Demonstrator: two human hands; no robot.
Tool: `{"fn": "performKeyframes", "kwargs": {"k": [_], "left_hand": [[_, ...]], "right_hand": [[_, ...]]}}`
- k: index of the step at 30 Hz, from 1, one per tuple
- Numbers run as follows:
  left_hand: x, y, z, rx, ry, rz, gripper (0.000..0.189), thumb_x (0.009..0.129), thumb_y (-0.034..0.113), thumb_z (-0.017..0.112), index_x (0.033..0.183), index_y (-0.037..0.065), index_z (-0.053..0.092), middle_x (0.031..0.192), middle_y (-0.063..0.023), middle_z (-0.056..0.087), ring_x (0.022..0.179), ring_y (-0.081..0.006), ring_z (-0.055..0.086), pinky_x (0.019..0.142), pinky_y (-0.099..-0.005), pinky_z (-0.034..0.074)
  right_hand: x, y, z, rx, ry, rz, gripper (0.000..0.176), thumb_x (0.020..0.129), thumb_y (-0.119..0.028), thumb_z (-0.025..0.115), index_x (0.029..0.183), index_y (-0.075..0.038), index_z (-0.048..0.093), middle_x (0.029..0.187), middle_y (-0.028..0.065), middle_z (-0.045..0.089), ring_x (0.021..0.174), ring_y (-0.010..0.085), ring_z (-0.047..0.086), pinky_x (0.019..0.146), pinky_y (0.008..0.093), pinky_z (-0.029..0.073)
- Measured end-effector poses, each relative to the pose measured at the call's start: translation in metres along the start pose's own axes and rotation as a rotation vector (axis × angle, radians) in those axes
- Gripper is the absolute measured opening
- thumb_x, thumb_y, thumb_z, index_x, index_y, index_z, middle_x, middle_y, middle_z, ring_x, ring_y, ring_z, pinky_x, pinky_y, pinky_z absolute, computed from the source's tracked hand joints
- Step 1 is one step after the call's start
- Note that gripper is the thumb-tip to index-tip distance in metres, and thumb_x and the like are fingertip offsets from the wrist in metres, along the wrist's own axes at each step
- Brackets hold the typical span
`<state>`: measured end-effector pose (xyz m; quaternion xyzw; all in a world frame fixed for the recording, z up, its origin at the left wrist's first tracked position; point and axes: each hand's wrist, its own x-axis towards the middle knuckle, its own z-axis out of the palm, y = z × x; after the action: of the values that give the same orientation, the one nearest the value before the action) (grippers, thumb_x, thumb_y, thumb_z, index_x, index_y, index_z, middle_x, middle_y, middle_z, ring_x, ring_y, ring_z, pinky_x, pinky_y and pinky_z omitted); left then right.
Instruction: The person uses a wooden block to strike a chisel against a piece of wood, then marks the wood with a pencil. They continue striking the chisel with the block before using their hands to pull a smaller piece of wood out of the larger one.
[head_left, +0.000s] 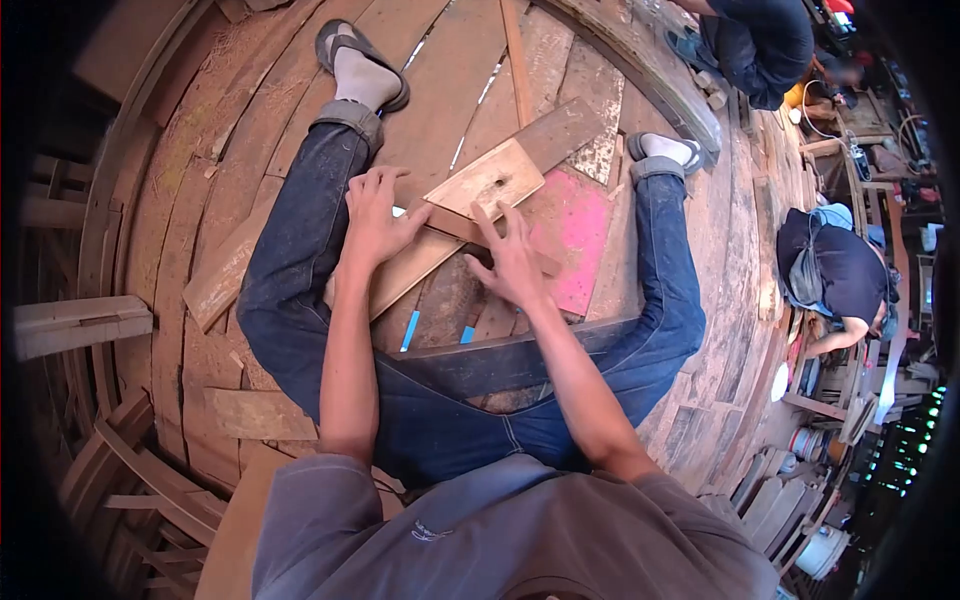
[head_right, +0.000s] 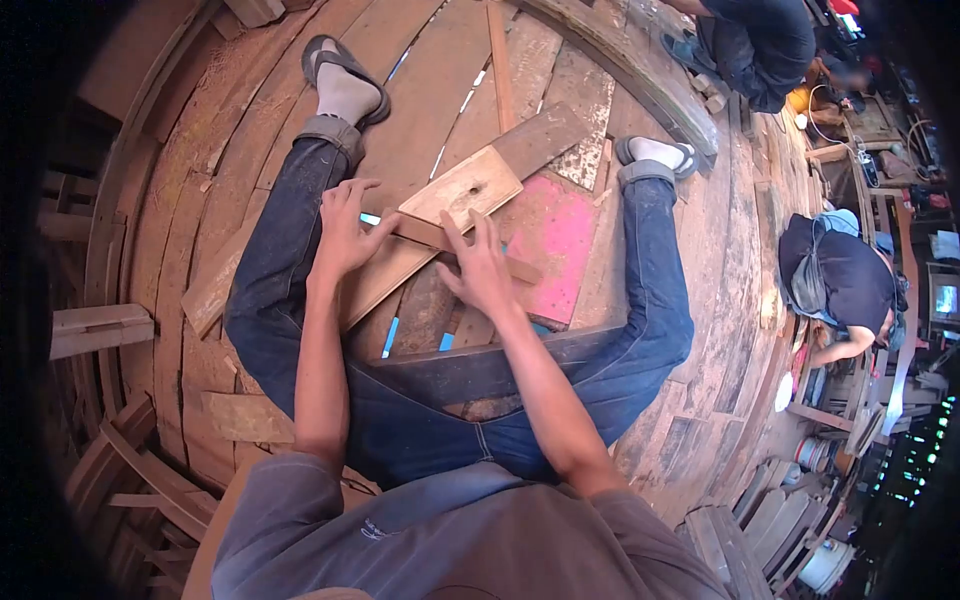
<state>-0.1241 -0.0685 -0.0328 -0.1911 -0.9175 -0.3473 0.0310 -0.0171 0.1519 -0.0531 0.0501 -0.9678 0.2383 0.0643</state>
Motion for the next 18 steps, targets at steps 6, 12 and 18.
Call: {"fn": "performKeyframes", "kwargs": {"k": [6, 12, 18], "left_hand": [[0.004, -0.028, 0.0, -0.108, -0.102, -0.013, 0.051, 0.08, 0.034, 0.081, 0.12, 0.008, 0.064, 0.12, -0.0135, 0.06, 0.116, -0.0356, 0.048, 0.101, -0.0443, 0.04], [0.01, -0.037, 0.007, -0.184, -0.113, -0.062, 0.055, 0.079, 0.038, 0.081, 0.121, 0.006, 0.064, 0.12, -0.0141, 0.061, 0.115, -0.037, 0.048, 0.103, -0.046, 0.041], [0.002, -0.045, 0.019, -0.09, -0.136, -0.122, 0.052, 0.085, 0.036, 0.077, 0.124, 0.005, 0.063, 0.122, -0.0158, 0.059, 0.118, -0.0376, 0.046, 0.103, -0.0456, 0.039]], "right_hand": [[0.022, -0.025, 0.026, 0.024, 0.042, -0.033, 0.08, 0.08, -0.024, 0.079, 0.152, -0.025, 0.044, 0.138, 0.021, 0.045, 0.125, 0.0431, 0.044, 0.104, 0.0525, 0.044], [0.036, 0.001, 0.047, -0.069, 0.113, -0.109, 0.063, 0.089, -0.021, 0.071, 0.147, -0.012, 0.05, 0.109, 0.0163, 0.054, 0.101, 0.0362, 0.051, 0.089, 0.0494, 0.048], [0.058, 0.035, 0.033, -0.321, 0.219, 0.132, 0.055, 0.093, -0.017, 0.066, 0.145, -0.005, 0.051, 0.093, 0.0156, 0.051, 0.087, 0.0323, 0.046, 0.076, 0.0466, 0.044]]}}
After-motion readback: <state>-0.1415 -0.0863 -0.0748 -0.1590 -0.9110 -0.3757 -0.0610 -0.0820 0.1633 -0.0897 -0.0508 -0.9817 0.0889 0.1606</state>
